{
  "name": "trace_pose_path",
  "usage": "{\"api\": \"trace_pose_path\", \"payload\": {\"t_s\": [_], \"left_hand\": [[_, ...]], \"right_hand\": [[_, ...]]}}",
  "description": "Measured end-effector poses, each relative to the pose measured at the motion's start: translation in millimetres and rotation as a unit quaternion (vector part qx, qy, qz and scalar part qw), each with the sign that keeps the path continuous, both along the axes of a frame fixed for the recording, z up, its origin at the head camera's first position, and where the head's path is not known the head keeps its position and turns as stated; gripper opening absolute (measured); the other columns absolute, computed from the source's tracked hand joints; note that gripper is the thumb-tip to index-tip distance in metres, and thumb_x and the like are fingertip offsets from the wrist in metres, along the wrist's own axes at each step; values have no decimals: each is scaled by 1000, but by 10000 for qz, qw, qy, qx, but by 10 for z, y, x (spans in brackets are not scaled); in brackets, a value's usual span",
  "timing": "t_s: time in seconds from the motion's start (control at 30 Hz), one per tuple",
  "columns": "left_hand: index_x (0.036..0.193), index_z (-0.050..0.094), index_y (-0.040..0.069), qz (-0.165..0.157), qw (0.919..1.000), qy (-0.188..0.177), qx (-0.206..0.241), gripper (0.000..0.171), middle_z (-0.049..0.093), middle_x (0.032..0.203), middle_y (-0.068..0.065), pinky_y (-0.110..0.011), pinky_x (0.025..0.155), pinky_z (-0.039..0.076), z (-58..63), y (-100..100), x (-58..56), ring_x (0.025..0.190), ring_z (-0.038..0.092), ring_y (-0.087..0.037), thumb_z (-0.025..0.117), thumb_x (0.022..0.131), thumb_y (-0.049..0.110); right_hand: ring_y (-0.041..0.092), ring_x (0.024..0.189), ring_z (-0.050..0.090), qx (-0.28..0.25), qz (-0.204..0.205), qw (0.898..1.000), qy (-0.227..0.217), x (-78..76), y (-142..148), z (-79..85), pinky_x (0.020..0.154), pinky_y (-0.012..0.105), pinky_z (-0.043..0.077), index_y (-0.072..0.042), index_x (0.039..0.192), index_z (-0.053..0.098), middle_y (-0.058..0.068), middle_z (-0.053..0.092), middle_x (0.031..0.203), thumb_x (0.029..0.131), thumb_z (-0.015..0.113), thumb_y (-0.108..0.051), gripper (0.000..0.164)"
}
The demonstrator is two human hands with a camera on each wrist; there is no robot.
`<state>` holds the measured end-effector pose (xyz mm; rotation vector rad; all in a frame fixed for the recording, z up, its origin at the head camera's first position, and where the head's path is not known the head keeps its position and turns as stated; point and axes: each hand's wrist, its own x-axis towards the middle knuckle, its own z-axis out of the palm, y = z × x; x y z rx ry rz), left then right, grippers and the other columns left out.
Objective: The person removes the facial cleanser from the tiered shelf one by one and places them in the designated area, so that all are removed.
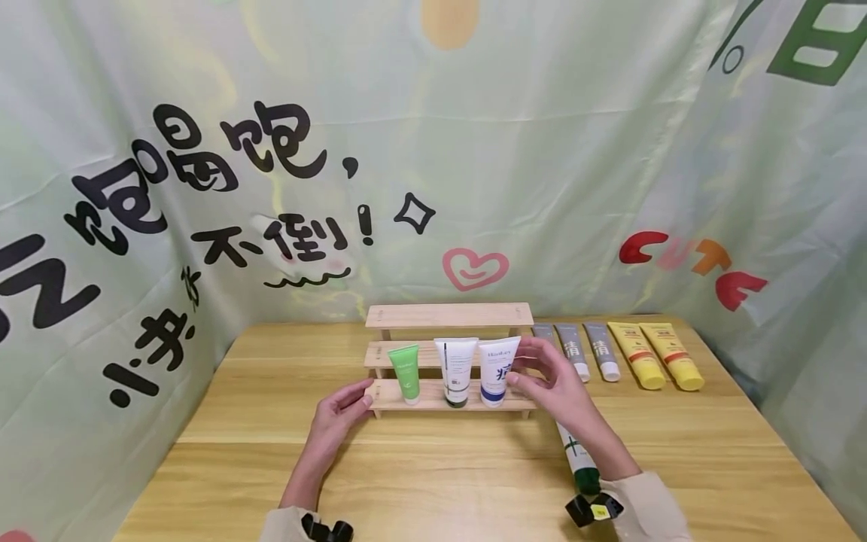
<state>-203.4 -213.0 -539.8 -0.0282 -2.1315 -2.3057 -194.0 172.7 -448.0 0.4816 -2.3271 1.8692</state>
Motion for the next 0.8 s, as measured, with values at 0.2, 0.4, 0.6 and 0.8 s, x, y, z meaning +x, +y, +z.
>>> {"api": "trace_pose_path", "payload": {"t_s": [0.2, 0.4, 0.6, 0.8], "left_hand": [[134, 64, -5, -63, 10000, 0, 11, 39, 62, 132, -27, -35, 91, 61, -6, -12, -1, 109, 68, -22, 71, 97, 3], [134, 64, -5, -42, 10000, 2, 41, 39, 62, 133, -26, -35, 92, 60, -3, -19, -2, 111, 67, -22, 70, 97, 2], [135, 63, -5, -46, 10000, -24, 30, 40, 61, 133, -27, -35, 92, 60, -11, -20, -3, 110, 68, -21, 70, 97, 3], [136, 62, -5, -37, 10000, -46, -10, 41, 61, 134, -26, -34, 92, 60, -17, -13, -5, 111, 67, -21, 71, 97, 4]], "right_hand": [[40, 122, 56, -247, 105, 9994, -217, 4, -90, -75, 95, 24, 56, -4, 138, 52, 19, 60, 132, 92, 78, -6, 53], [36, 117, 59, -330, 65, 9992, -208, -1, -159, -115, 93, 25, 58, -3, 138, 53, 20, 62, 129, 91, 78, -5, 53], [34, 112, 61, -377, -115, 9990, -187, -6, -190, -132, 92, 24, 57, 1, 132, 56, 22, 65, 124, 90, 79, -2, 48], [33, 110, 63, -303, -208, 9993, -57, -7, -190, -141, 91, 24, 57, 0, 128, 59, 19, 67, 120, 89, 80, -3, 44]]}}
